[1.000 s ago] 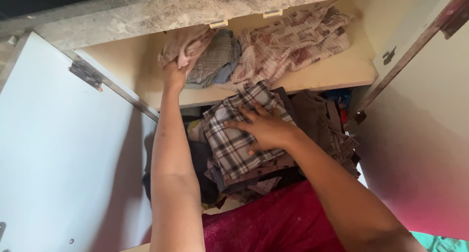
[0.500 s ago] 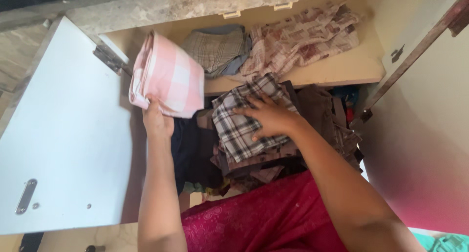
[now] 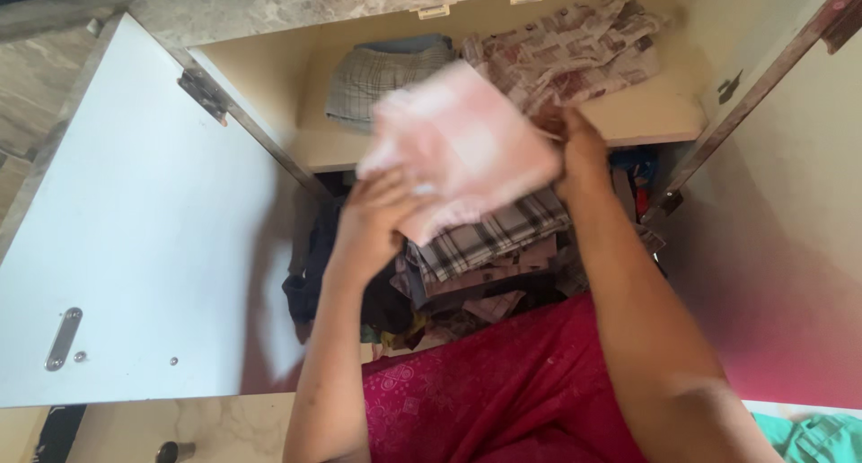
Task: The person removes folded clothes from an open wardrobe shelf, stacks them on their lap, and then uses a green brush to sweep the empty shelf. They then place the clothes back onto the shelf in a stacked arrangement.
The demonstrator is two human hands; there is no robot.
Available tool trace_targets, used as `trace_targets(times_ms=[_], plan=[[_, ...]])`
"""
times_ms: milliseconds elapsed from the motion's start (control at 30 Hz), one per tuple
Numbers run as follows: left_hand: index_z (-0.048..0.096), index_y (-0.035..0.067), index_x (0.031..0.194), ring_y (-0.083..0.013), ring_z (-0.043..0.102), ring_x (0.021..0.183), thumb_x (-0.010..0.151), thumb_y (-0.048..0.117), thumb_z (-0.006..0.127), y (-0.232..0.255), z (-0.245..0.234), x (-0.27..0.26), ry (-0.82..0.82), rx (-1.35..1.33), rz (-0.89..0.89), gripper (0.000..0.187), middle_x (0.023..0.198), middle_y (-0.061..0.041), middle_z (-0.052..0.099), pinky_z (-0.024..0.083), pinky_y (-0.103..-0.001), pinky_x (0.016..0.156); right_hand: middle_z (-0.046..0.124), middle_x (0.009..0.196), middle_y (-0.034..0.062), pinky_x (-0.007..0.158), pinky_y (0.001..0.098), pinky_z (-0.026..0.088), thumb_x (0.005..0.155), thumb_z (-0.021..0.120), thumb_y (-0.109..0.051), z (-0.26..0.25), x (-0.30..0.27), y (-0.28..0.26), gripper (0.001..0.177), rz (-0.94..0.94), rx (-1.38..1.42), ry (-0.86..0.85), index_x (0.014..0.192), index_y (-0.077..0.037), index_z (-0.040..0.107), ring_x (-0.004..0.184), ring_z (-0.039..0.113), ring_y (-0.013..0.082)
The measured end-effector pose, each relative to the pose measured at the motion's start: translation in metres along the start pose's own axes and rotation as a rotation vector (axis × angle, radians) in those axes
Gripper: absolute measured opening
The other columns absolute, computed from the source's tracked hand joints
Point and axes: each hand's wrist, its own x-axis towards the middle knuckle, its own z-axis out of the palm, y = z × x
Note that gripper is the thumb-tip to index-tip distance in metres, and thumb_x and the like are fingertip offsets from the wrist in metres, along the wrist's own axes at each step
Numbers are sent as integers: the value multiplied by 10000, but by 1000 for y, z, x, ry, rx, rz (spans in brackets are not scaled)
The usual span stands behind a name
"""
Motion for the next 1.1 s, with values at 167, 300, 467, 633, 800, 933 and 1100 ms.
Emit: trace_targets(times_ms=[167,300,467,633,800,933,1100], plan=[[740,307,1219,-308,173,1547,603,-127,649,-13,11,-5,-330,-407,-92,759,1583,10,436,58,-503,1260,770,1047,23,773,338,538,1043,665,-301,-20,13,0,274,-337,-166,4,1183,-65,652,896,669,171],[822,283,1115,-291,186,1595,536,-197,471,-32,18,-8,-434,-482,-107,830,1590,48,496,54,-491,1290,720,1180,72,967,404,562,890,780,-221,9,-26,2,313,-924,-772,-348,1174,-122,692,1121,681,255],[816,90,1069,-316,397,1416,659,-124,542,-80,26,-1,-492,-837,-128,538,1432,-74,656,297,-456,1160,158,1635,127,1130,687,255,780,852,-296,62,-85,-5,891,-756,-1678,-848,1521,-385,366,1484,144,410],[757,75,1177,-193,730,1057,898,64,646,-157,60,36,-21,-777,-492,300,1171,-103,781,574,-349,964,-54,1718,109,1121,755,271,828,823,-279,77,-109,-9,1003,-376,-1839,-953,1570,-522,193,1559,15,472],[573,119,1386,-371,424,1398,735,85,808,-202,106,69,57,-4,-377,693,1502,-164,495,361,-520,1136,-90,1713,133,1114,745,300,847,812,-264,77,-109,-8,1014,-319,-1837,-954,1576,-533,160,1550,8,493],[424,159,1489,-358,249,1485,741,142,798,-222,147,84,-10,188,-412,836,1594,-110,363,206,-660,1139,-97,1716,111,1123,740,287,853,804,-282,78,-106,-11,994,-306,-1828,-963,1563,-536,156,1556,-15,481],[553,239,1516,-298,466,1467,922,64,630,-268,176,101,62,486,-320,624,1570,-55,533,298,-653,1181,-114,1720,96,1124,762,258,876,778,-327,82,-104,-15,976,-250,-1854,-968,1569,-546,128,1562,-49,471]])
